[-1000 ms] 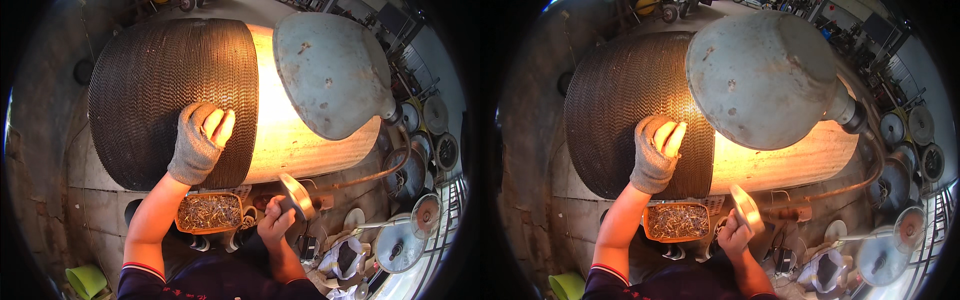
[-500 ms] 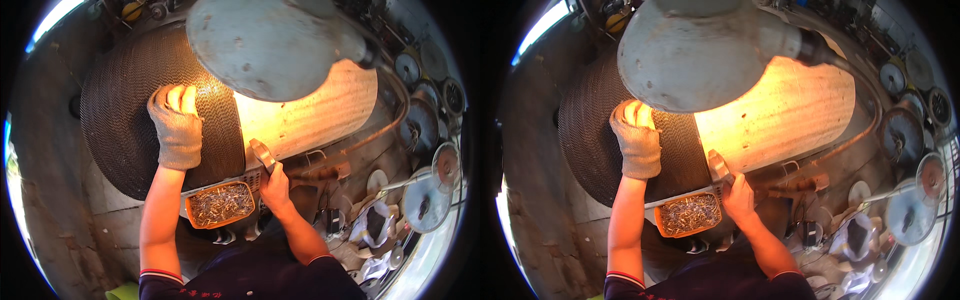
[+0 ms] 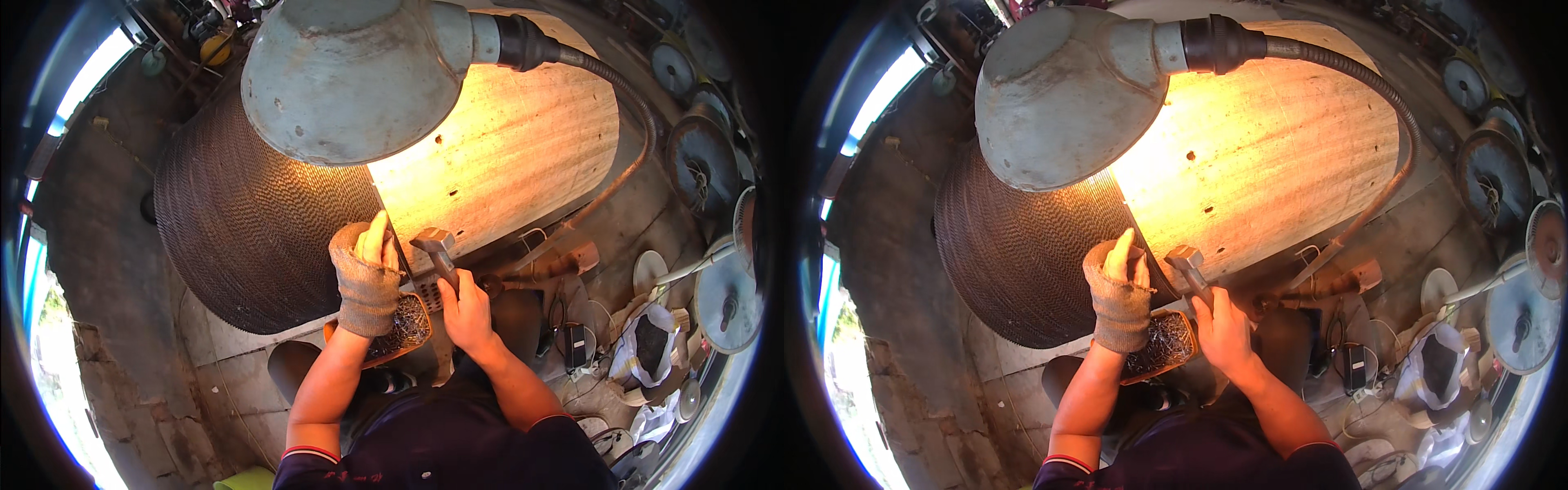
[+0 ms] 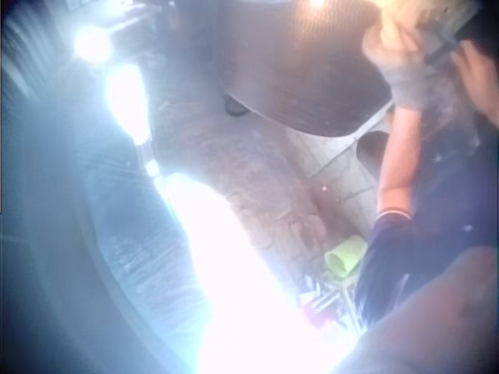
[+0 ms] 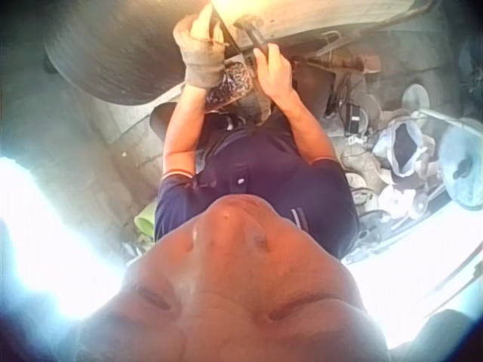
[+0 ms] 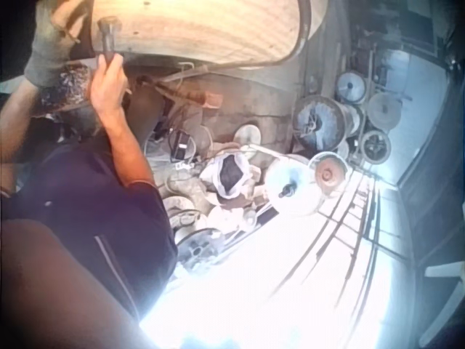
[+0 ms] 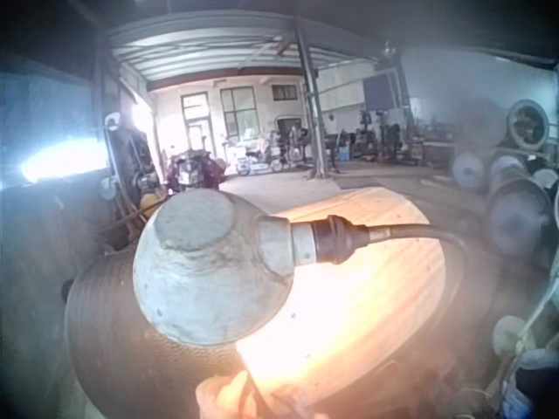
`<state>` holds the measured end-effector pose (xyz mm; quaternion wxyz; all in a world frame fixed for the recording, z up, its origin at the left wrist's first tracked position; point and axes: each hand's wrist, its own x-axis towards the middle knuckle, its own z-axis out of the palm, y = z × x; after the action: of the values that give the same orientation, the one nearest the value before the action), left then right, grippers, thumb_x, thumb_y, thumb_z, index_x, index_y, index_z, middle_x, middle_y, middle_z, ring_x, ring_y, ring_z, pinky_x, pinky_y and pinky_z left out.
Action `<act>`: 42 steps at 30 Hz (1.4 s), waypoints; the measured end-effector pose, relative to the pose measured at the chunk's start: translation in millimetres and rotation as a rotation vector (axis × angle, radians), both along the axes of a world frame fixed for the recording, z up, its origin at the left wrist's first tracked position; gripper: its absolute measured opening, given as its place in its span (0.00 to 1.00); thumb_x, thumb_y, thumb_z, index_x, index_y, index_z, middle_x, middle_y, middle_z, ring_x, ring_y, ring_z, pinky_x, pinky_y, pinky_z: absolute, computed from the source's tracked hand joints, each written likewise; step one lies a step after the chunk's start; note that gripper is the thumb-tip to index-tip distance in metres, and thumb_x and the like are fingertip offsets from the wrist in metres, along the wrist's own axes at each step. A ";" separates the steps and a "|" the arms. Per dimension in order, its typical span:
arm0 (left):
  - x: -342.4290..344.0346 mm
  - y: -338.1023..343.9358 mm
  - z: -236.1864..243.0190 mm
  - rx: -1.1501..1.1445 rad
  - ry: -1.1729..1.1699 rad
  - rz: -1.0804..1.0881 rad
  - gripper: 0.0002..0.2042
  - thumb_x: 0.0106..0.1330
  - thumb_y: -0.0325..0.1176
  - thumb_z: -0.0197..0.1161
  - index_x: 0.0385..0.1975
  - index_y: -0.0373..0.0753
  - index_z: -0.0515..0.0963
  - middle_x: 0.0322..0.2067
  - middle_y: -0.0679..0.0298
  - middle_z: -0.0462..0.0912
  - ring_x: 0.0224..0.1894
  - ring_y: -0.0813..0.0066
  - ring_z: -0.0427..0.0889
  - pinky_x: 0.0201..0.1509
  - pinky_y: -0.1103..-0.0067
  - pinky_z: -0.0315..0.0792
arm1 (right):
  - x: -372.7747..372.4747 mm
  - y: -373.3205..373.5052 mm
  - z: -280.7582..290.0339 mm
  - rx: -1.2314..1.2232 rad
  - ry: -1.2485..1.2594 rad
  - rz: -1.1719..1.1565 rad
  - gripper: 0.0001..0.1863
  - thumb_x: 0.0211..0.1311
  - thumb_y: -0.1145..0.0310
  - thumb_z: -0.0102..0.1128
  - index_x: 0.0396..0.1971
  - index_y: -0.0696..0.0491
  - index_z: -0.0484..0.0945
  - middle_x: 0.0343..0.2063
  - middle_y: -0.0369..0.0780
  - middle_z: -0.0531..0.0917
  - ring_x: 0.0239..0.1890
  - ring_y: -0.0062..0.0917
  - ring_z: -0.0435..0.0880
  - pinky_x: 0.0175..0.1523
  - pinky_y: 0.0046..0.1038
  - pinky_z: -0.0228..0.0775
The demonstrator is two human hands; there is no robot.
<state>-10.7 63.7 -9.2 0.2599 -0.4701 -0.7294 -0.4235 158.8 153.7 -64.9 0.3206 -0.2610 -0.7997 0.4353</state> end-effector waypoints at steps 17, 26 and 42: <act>11.2 22.8 14.7 -0.088 -0.038 0.185 0.33 0.53 0.20 0.70 0.64 0.31 0.72 0.36 0.59 0.79 0.41 0.58 0.77 0.50 0.63 0.72 | -13.7 4.0 33.4 0.210 -0.048 0.033 0.12 0.76 0.68 0.57 0.51 0.61 0.76 0.32 0.54 0.84 0.32 0.52 0.86 0.36 0.41 0.77; 15.1 16.7 10.2 -0.106 0.087 0.274 0.39 0.50 0.21 0.73 0.67 0.30 0.68 0.42 0.60 0.80 0.46 0.55 0.78 0.58 0.60 0.70 | -15.7 6.0 20.9 0.208 -0.007 -0.010 0.14 0.75 0.69 0.57 0.52 0.62 0.75 0.31 0.52 0.85 0.31 0.50 0.87 0.36 0.40 0.79; 82.8 -85.1 -62.3 -0.971 -0.201 0.018 0.16 0.63 0.44 0.69 0.42 0.39 0.80 0.40 0.55 0.82 0.45 0.53 0.80 0.50 0.61 0.70 | -26.0 1.9 -3.7 0.102 0.097 0.025 0.11 0.76 0.68 0.55 0.46 0.62 0.76 0.28 0.53 0.84 0.28 0.50 0.85 0.34 0.41 0.76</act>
<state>72.1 -21.4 -71.4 -0.0573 -0.4872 -0.8681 -0.0757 132.8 155.6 -68.6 0.3665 -0.2131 -0.8074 0.4102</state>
